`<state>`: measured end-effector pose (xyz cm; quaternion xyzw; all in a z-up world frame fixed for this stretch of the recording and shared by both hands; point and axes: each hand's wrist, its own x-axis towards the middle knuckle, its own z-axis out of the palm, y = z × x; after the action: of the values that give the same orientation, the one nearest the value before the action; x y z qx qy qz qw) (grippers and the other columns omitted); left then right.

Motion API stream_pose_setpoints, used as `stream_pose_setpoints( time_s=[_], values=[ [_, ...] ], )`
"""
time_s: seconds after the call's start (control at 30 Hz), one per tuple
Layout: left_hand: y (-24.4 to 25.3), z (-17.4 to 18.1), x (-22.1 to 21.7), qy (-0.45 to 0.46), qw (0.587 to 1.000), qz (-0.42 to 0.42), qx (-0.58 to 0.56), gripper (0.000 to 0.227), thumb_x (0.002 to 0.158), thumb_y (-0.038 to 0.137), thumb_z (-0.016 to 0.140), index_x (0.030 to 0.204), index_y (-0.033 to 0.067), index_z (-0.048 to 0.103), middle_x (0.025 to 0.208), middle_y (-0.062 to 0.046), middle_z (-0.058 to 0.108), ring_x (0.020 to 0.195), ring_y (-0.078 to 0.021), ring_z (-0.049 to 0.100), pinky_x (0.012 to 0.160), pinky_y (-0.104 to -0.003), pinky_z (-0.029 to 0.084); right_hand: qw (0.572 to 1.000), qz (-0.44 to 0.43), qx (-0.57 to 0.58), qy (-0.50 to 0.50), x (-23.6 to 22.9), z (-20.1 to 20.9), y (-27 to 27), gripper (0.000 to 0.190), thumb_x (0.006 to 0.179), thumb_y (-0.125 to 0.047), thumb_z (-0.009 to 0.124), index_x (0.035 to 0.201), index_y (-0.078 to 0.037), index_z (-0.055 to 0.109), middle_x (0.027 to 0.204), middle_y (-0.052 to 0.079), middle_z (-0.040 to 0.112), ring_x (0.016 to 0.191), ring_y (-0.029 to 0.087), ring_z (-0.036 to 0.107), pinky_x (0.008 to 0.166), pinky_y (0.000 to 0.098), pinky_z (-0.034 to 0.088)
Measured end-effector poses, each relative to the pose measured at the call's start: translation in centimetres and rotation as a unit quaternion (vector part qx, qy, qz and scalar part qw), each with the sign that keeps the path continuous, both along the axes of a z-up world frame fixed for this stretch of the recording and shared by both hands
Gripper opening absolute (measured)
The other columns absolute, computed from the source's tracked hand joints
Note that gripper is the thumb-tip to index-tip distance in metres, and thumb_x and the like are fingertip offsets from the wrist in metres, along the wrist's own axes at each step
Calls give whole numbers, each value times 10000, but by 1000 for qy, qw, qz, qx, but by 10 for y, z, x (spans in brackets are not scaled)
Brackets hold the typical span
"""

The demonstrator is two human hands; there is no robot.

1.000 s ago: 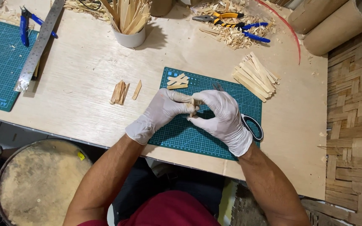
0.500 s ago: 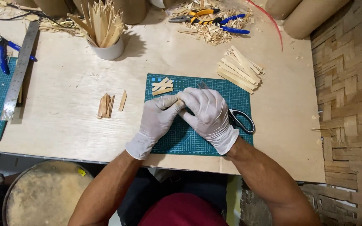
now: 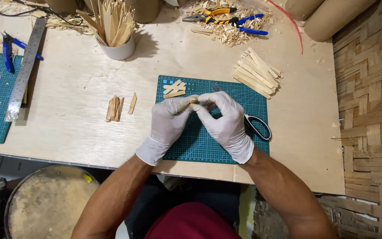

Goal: Cutting small wooden sticks into shorter pieces using scissors on a cutting mat.

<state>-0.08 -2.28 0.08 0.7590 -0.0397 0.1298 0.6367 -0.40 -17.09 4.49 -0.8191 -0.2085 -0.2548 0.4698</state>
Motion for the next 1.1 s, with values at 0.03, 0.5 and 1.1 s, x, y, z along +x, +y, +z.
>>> stream_pose_setpoints(
  time_s=[0.03, 0.5, 1.1],
  values=[
    [-1, 7, -2, 0, 1000, -1, 0, 182, 811, 167, 891, 986, 178, 841, 887, -78, 808, 899, -282, 773, 848, -358, 611, 1000, -1, 0, 0, -2, -1, 1, 195, 820, -80, 885, 958, -97, 748, 830, 16, 731, 659, 182, 714, 644, 290, 584],
    [1, 6, -3, -176, 979, -9, 99, 98, 906, 148, 785, 988, 100, 806, 829, -59, 791, 789, -345, 726, 695, -430, 588, 987, -41, 87, 131, -2, -7, 5, 126, 752, -49, 905, 790, -88, 791, 669, 32, 735, 576, 115, 675, 575, 241, 548],
    [13, 3, 7, 129, 978, 59, -152, 218, 833, 153, 896, 1024, 90, 810, 874, -125, 787, 845, -174, 759, 836, -295, 614, 913, 19, 57, 404, 4, 18, -4, 97, 831, -5, 728, 919, -22, 765, 741, 96, 733, 528, 87, 627, 512, 232, 534]
  ],
)
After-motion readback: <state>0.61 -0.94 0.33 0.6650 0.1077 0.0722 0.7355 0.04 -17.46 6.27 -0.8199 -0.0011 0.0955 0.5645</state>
